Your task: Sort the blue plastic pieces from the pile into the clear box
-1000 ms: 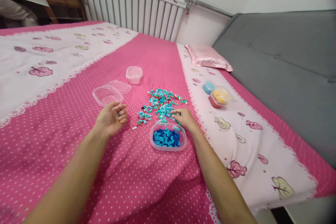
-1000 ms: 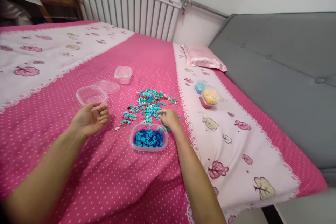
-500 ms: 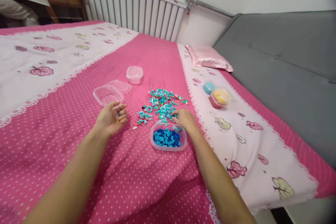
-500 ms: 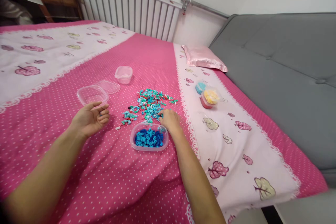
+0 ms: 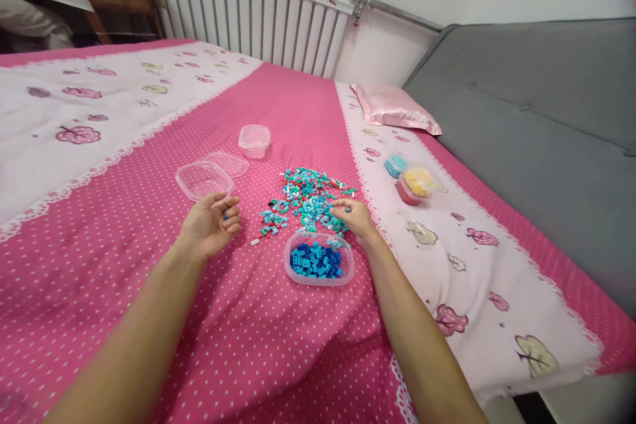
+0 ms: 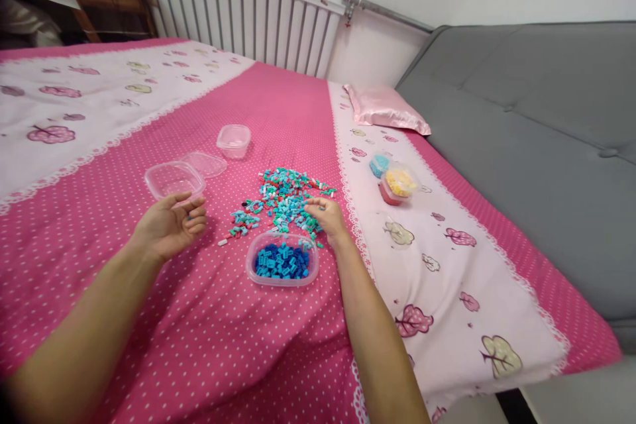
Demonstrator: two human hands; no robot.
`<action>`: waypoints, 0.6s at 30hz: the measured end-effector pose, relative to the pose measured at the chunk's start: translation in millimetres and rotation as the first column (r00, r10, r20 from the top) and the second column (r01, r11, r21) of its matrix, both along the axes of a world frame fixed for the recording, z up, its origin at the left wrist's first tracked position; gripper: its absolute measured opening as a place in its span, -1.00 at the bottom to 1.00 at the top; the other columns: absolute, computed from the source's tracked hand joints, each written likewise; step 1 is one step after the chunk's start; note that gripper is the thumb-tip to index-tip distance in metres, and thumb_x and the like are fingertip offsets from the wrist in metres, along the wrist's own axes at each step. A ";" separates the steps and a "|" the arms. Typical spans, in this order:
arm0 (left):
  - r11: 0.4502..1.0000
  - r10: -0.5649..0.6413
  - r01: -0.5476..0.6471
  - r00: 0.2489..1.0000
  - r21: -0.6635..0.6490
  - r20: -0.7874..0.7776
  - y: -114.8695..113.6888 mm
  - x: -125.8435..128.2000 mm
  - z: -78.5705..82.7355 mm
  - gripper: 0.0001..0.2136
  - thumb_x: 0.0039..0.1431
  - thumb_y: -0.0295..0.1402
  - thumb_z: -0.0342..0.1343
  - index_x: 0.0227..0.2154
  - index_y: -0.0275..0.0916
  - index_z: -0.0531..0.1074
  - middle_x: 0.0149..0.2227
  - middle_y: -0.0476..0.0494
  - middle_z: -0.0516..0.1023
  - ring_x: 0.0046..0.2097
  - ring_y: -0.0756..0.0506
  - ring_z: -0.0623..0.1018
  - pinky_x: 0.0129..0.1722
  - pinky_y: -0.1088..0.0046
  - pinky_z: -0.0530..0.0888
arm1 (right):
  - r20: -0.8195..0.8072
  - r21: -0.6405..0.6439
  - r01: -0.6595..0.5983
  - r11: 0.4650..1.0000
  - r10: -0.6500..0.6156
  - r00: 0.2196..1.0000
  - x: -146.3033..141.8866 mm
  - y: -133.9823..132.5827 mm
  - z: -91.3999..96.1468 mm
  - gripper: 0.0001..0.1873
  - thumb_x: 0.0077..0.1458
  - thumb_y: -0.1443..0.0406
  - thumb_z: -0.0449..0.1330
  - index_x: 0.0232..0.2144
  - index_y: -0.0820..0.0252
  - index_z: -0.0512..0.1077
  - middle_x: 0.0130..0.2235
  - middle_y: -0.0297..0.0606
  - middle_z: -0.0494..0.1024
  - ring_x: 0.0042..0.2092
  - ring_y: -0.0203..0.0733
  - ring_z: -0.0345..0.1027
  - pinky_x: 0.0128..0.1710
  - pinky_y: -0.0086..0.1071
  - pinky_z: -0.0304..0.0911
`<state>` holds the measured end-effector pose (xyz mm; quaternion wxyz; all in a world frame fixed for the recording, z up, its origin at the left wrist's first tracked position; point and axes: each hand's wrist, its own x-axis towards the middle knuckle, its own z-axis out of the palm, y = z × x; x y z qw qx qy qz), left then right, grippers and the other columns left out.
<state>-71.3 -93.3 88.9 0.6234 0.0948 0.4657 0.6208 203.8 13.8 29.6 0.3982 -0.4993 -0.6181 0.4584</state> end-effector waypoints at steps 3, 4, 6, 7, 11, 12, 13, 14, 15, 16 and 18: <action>1.000 0.005 -0.005 1.000 0.001 0.008 0.1 0.0 0.2 -0.78 0.13 -0.44 -0.13 -0.57 -0.31 0.33 -0.68 0.02 0.18 -0.68 0.08 0.18 -0.78 0.61 0.16 | -0.474 -0.230 -0.018 0.973 -0.096 0.875 2.4 -0.6 11.6 -0.78 -0.32 0.27 0.28 -0.51 0.17 0.36 -0.62 -0.52 0.21 -0.64 -0.45 -0.06 -0.73 -0.59 -0.20; 1.000 0.006 -0.006 1.000 0.001 0.009 0.2 -0.1 0.2 -0.78 0.13 -0.44 -0.13 -0.57 -0.31 0.32 -0.68 0.02 0.18 -0.69 0.08 0.18 -0.78 0.61 0.16 | -0.564 -0.280 -0.042 0.959 -0.129 0.816 4.1 -0.8 16.2 -0.80 -0.31 0.28 0.25 -0.53 0.17 0.32 -0.60 -0.49 0.25 -0.63 -0.45 -0.02 -0.74 -0.60 -0.18; 1.000 0.005 -0.005 1.000 -0.002 0.007 0.5 -0.2 0.2 -0.78 0.13 -0.43 -0.13 -0.57 -0.31 0.32 -0.68 0.02 0.18 -0.69 0.08 0.18 -0.78 0.61 0.15 | -0.669 -0.348 -0.088 0.933 -0.181 0.721 8.5 -1.1 24.4 -0.85 -0.28 0.31 0.19 -0.54 0.18 0.30 -0.51 -0.39 0.35 -0.56 -0.41 0.15 -0.73 -0.63 -0.07; 1.000 0.003 -0.003 1.000 -0.002 0.004 0.6 -0.3 0.1 -0.77 0.13 -0.43 -0.13 -0.57 -0.31 0.32 -0.69 0.02 0.17 -0.69 0.08 0.18 -0.78 0.61 0.15 | -0.702 -0.378 -0.112 0.919 -0.206 0.682 10.8 -1.1 27.4 -0.88 -0.27 0.33 0.16 -0.53 0.19 0.31 -0.47 -0.33 0.40 -0.51 -0.39 0.23 -0.72 -0.63 -0.01; 1.000 -0.003 0.003 1.000 -0.004 -0.003 0.9 0.0 -0.5 -0.76 0.15 -0.43 -0.13 -0.58 -0.32 0.33 -0.69 0.02 0.17 -0.68 0.08 0.17 -0.78 0.61 0.14 | -0.759 -0.449 -0.142 0.882 -0.292 0.582 15.5 0.7 29.7 -0.85 -0.26 0.39 0.10 -0.48 0.23 0.36 -0.39 -0.25 0.46 -0.39 -0.35 0.35 -0.66 -0.66 0.12; 1.000 -0.006 0.005 1.000 -0.005 -0.002 0.9 0.1 -0.6 -0.76 0.15 -0.42 -0.14 -0.58 -0.32 0.33 -0.69 0.02 0.17 -0.68 0.08 0.17 -0.77 0.61 0.14 | -0.747 -0.449 -0.126 0.885 -0.294 0.596 15.1 1.5 28.1 -0.84 -0.26 0.39 0.10 -0.48 0.24 0.37 -0.40 -0.26 0.46 -0.41 -0.36 0.35 -0.66 -0.66 0.12; 1.000 -0.008 0.008 1.000 -0.005 -0.001 0.9 0.1 -0.6 -0.76 0.15 -0.42 -0.14 -0.58 -0.32 0.33 -0.69 0.02 0.17 -0.68 0.08 0.17 -0.77 0.61 0.15 | -0.717 -0.438 -0.093 0.894 -0.285 0.636 14.0 2.3 25.9 -0.84 -0.25 0.38 0.10 -0.48 0.23 0.38 -0.43 -0.28 0.44 -0.45 -0.38 0.31 -0.67 -0.65 0.09; 1.000 -0.011 0.011 1.000 -0.004 0.001 0.9 0.2 -0.6 -0.76 0.15 -0.42 -0.14 -0.58 -0.32 0.33 -0.69 0.02 0.17 -0.68 0.08 0.17 -0.77 0.61 0.15 | -0.671 -0.419 -0.052 0.907 -0.270 0.690 12.3 3.0 23.1 -0.85 -0.23 0.37 0.12 -0.47 0.23 0.40 -0.47 -0.33 0.42 -0.51 -0.40 0.26 -0.70 -0.64 0.03; 1.000 -0.013 0.013 1.000 -0.002 0.003 0.9 0.1 -0.6 -0.76 0.15 -0.42 -0.14 -0.58 -0.32 0.33 -0.69 0.02 0.17 -0.68 0.08 0.17 -0.77 0.61 0.15 | -0.618 -0.398 -0.014 0.917 -0.257 0.743 10.3 3.5 19.7 -0.86 -0.21 0.36 0.15 -0.47 0.23 0.42 -0.52 -0.38 0.38 -0.57 -0.42 0.18 -0.73 -0.63 -0.03; 1.000 -0.013 0.013 1.000 -0.001 0.004 0.8 0.1 -0.5 -0.76 0.15 -0.42 -0.14 -0.58 -0.32 0.33 -0.69 0.02 0.16 -0.68 0.08 0.17 -0.77 0.61 0.15 | -0.557 -0.368 0.026 0.930 -0.243 0.794 8.0 3.9 16.0 -0.86 -0.20 0.34 0.19 -0.46 0.23 0.43 -0.56 -0.42 0.35 -0.61 -0.44 0.10 -0.73 -0.61 -0.08; 1.000 -0.014 0.014 1.000 0.003 0.004 0.5 0.0 -0.3 -0.76 0.15 -0.43 -0.13 -0.58 -0.32 0.33 -0.69 0.02 0.16 -0.68 0.08 0.16 -0.77 0.61 0.15 | -0.402 -0.254 0.104 0.962 -0.203 0.893 3.6 3.8 7.9 -0.83 -0.19 0.30 0.26 -0.44 0.24 0.48 -0.59 -0.44 0.36 -0.61 -0.42 0.09 -0.69 -0.58 -0.03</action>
